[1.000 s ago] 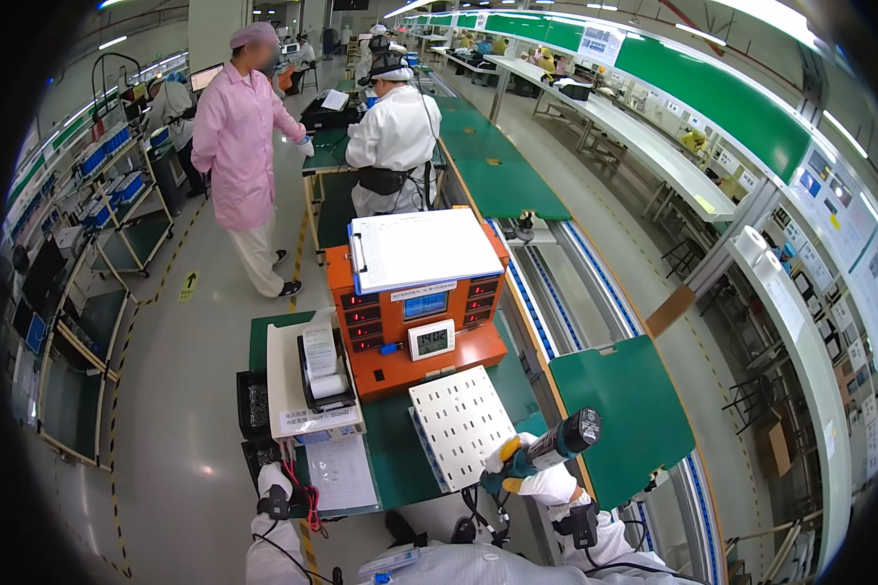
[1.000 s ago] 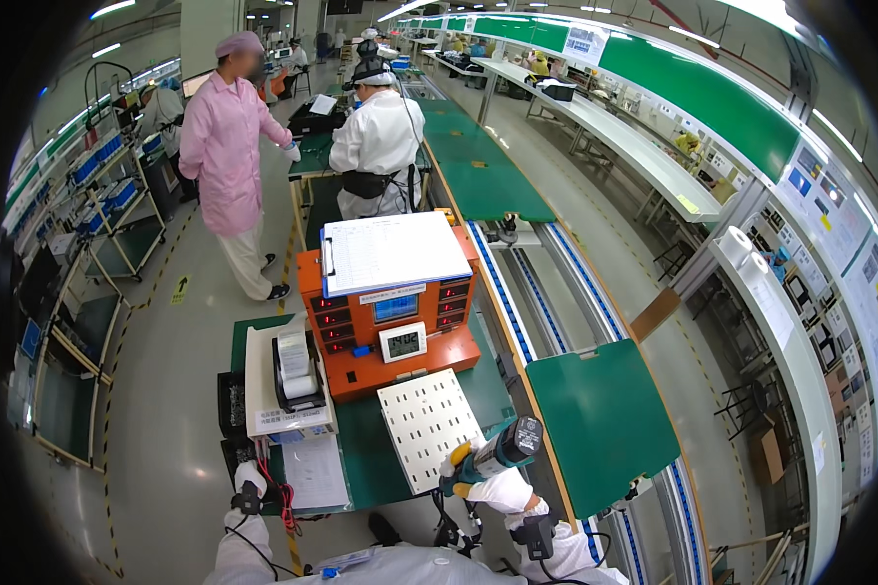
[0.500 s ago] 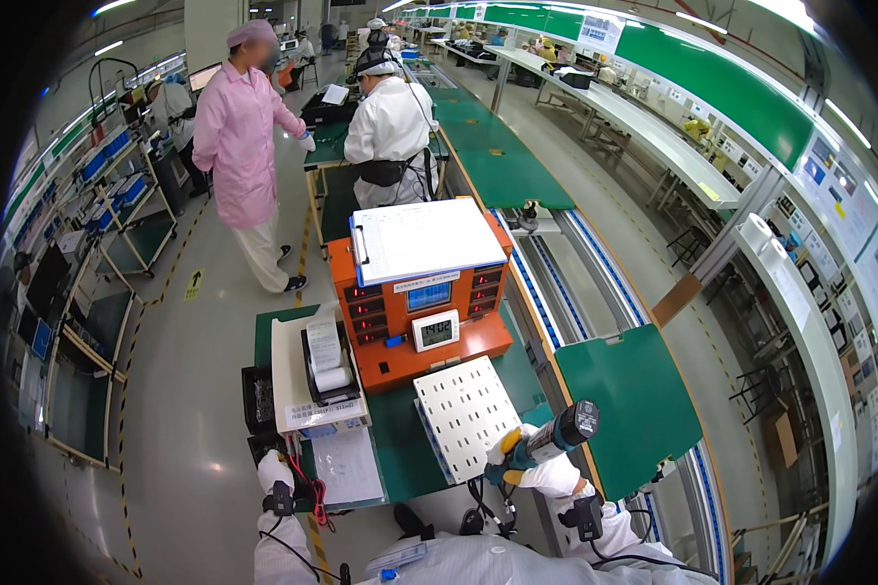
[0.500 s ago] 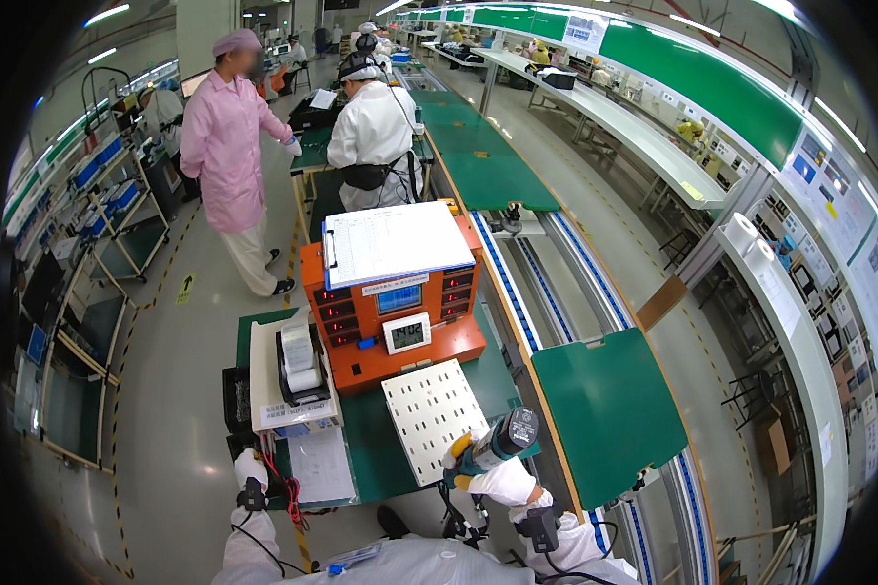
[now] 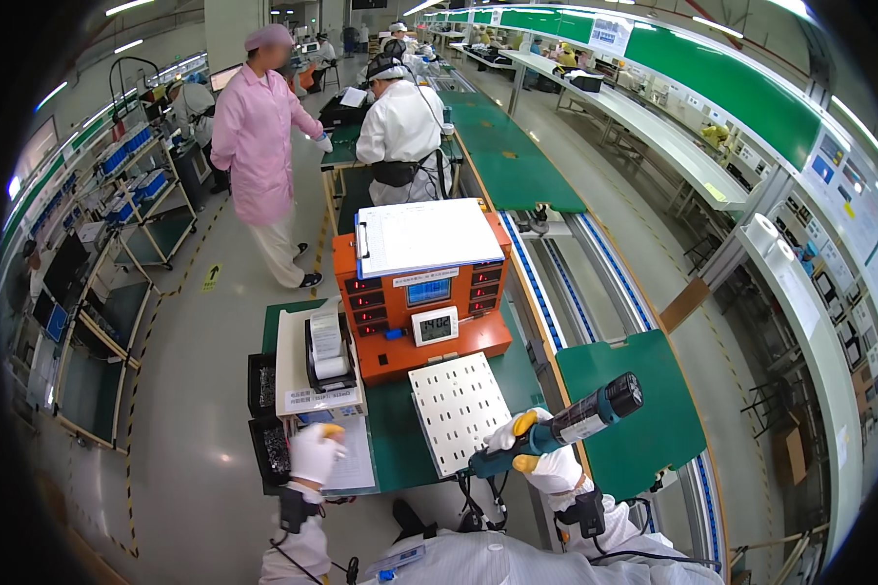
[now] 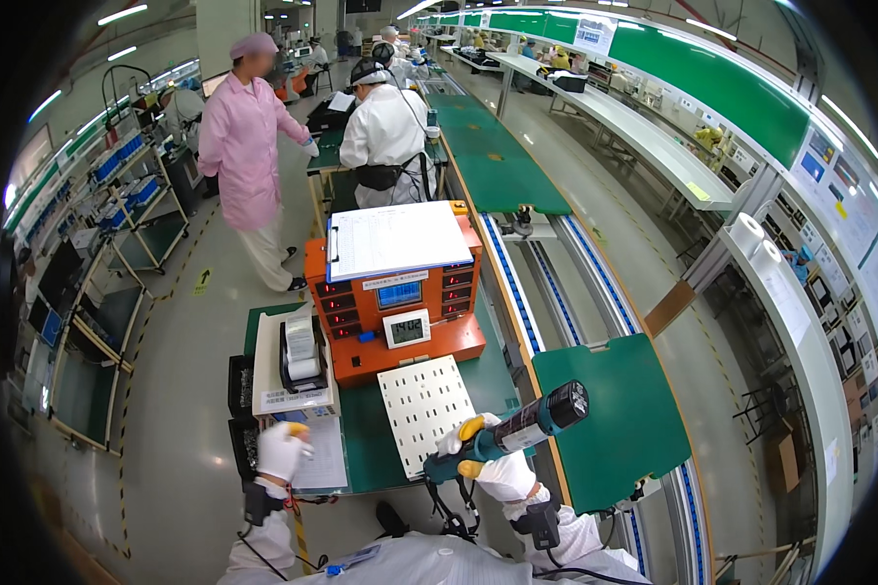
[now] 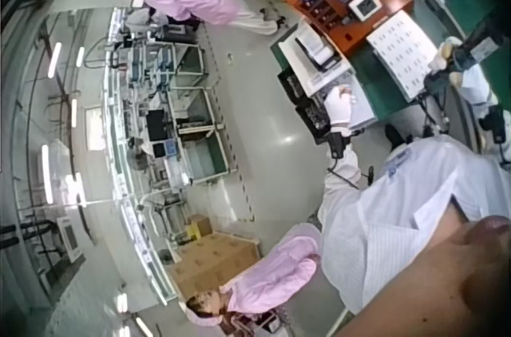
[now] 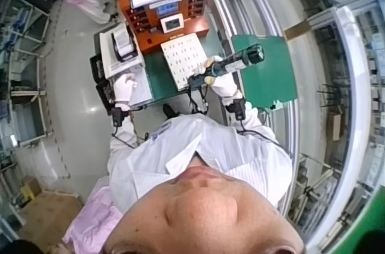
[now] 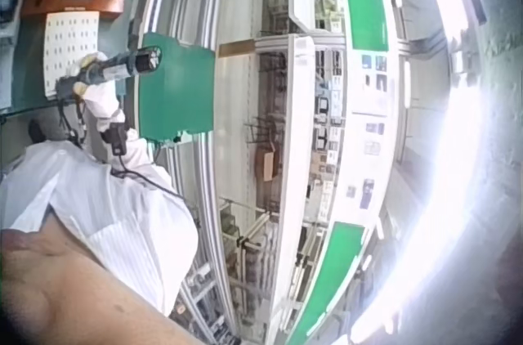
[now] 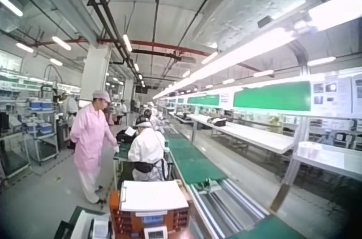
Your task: Assembling and testing a large industrial battery pack using an electric screwdriver and diagnostic cables.
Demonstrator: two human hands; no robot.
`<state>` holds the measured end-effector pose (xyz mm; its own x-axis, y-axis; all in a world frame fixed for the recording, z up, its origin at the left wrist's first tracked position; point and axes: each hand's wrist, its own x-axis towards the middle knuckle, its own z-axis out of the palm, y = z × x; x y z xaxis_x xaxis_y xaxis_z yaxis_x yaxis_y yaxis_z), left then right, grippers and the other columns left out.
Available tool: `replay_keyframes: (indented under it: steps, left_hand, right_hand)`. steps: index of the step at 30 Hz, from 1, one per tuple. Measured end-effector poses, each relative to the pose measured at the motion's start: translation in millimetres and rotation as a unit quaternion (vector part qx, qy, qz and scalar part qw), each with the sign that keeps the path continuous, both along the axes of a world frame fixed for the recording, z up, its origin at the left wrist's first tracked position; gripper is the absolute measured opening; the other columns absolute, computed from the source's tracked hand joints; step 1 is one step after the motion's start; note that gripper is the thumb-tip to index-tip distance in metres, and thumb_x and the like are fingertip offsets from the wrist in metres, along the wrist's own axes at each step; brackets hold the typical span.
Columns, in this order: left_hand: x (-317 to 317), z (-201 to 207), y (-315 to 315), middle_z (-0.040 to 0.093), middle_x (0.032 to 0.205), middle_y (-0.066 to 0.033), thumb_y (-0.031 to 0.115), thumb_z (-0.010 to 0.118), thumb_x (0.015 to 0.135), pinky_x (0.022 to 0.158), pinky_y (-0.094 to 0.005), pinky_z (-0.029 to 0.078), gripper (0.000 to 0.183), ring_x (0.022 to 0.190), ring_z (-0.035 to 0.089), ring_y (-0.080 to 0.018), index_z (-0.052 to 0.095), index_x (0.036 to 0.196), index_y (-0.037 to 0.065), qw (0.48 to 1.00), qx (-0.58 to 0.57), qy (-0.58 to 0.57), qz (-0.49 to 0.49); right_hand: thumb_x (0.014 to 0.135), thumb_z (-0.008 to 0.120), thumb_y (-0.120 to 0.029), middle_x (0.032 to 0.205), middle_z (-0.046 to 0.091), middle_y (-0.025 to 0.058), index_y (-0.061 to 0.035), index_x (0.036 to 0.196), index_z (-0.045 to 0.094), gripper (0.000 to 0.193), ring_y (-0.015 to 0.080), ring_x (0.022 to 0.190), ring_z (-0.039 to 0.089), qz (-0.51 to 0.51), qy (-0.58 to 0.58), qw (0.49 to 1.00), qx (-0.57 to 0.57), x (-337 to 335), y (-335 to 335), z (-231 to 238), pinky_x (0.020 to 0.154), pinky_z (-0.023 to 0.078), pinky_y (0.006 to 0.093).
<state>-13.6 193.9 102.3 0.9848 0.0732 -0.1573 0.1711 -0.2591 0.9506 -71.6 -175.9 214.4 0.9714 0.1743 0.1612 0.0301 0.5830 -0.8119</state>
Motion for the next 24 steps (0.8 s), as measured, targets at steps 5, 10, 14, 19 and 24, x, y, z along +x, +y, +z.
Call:
replay_keyframes:
  steps: [5, 10, 14, 19, 24]
  left_hand:
    - [-50, 10, -122, 0.069, 0.074, -0.0112, 0.012, 0.069, 0.086, 0.056, -0.0303, 0.052, 0.013, 0.063, 0.069, -0.0166, 0.066, 0.092, 0.0, 0.983, 0.035, -0.011, -0.179]
    - [-65, 16, -180, 0.068, 0.076, -0.016, 0.014, 0.073, 0.08, 0.061, -0.0357, 0.053, 0.015, 0.068, 0.069, -0.0282, 0.067, 0.085, 0.001, 0.972, 0.056, -0.055, -0.22]
    - [-65, 21, -203, 0.068, 0.076, -0.0171, 0.014, 0.072, 0.077, 0.065, -0.0404, 0.053, 0.016, 0.072, 0.067, -0.0343, 0.067, 0.085, 0.002, 0.953, 0.087, -0.104, -0.272]
    - [-71, 18, -217, 0.068, 0.077, -0.0166, 0.013, 0.072, 0.077, 0.064, -0.0397, 0.053, 0.014, 0.072, 0.067, -0.0338, 0.069, 0.087, 0.003, 0.935, 0.109, -0.139, -0.306]
    - [-86, 24, -224, 0.069, 0.077, -0.0149, 0.012, 0.074, 0.076, 0.064, -0.0388, 0.053, 0.014, 0.071, 0.067, -0.0326, 0.07, 0.086, 0.003, 0.942, 0.085, -0.144, -0.291]
  right_hand:
    - [0.071, 0.087, -0.008, 0.094, 0.064, 0.0091, -0.0088, 0.1, 0.052, 0.046, 0.0306, 0.097, 0.063, 0.005, -0.034, 0.999, 0.011, -3, -9, 2, 0.095, 0.048, 0.0523]
    - [0.072, 0.085, -0.006, 0.095, 0.064, 0.0098, -0.0087, 0.101, 0.053, 0.044, 0.0307, 0.099, 0.062, 0.006, -0.047, 0.999, 0.013, -15, -30, -1, 0.095, 0.048, 0.0516]
    - [0.073, 0.084, -0.006, 0.097, 0.063, 0.0105, -0.0084, 0.102, 0.053, 0.042, 0.0303, 0.099, 0.062, -0.002, -0.032, 0.999, -0.006, -30, -50, 6, 0.096, 0.048, 0.0509]
    - [0.074, 0.083, -0.008, 0.097, 0.063, 0.0105, -0.0086, 0.102, 0.053, 0.041, 0.0296, 0.1, 0.061, 0.0, -0.034, 0.999, -0.012, -46, -67, 13, 0.096, 0.047, 0.0501]
    - [0.076, 0.078, -0.002, 0.101, 0.059, 0.0052, -0.0095, 0.106, 0.052, 0.04, 0.0206, 0.105, 0.056, 0.055, -0.014, 0.998, -0.034, -61, -80, 11, 0.102, 0.043, 0.0389]
